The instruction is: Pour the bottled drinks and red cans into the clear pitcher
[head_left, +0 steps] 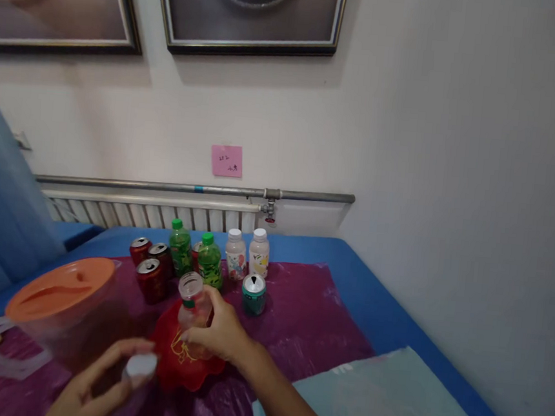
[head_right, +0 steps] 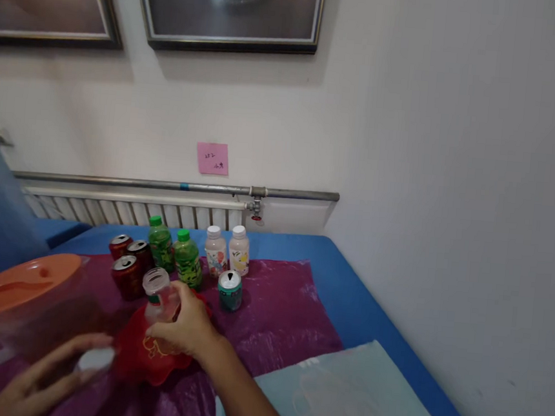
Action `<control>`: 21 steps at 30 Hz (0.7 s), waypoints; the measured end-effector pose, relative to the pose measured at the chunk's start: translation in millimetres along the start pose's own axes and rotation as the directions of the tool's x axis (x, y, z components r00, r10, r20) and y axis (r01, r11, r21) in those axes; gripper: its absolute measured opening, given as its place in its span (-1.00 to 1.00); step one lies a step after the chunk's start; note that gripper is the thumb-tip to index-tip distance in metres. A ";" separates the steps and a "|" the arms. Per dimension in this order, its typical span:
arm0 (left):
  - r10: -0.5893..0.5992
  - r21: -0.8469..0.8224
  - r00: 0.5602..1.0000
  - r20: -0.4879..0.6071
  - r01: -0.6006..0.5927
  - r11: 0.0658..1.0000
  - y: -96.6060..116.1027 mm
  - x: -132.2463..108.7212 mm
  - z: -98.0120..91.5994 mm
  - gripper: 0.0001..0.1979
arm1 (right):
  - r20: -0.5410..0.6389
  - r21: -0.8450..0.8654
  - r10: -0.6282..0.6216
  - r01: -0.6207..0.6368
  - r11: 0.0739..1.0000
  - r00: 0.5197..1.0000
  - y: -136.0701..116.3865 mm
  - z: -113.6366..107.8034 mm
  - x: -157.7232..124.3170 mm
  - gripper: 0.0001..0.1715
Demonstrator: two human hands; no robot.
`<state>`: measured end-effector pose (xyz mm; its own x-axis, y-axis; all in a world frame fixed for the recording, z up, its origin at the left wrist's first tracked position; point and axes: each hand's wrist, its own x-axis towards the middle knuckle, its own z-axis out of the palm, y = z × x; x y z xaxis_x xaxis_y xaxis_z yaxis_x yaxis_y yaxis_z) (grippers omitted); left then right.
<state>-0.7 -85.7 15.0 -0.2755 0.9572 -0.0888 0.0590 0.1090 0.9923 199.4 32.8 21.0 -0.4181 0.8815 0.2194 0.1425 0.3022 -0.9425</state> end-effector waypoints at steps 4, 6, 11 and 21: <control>-0.069 -0.355 0.986 -0.150 0.012 0.935 62.3 19.3 22.3 -0.40 | 0.014 -0.021 0.000 0.001 1.000 1.000 -5.0 2.9 -2.4 -0.15; 0.010 -0.447 0.987 -0.162 -0.082 0.891 74.7 31.1 38.1 -0.47 | 0.012 -0.016 0.000 0.000 1.000 1.000 -5.8 4.0 -2.8 -0.16; 0.127 -0.440 0.965 -0.229 -0.218 0.871 70.9 48.1 66.0 -0.54 | 0.043 -0.046 -0.026 0.028 0.999 0.999 -6.8 3.7 -2.2 -0.15; 0.160 -0.379 0.970 -0.183 -0.220 0.899 64.5 44.2 71.9 -0.47 | 0.048 -0.061 0.000 0.003 0.998 0.999 -18.9 0.4 -5.3 -0.20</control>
<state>59.9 -17.1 68.8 -0.4334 0.8968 0.0888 -0.2503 -0.2144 0.9441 198.5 22.3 37.5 -0.4602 0.8633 0.2071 0.1962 0.3264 -0.9246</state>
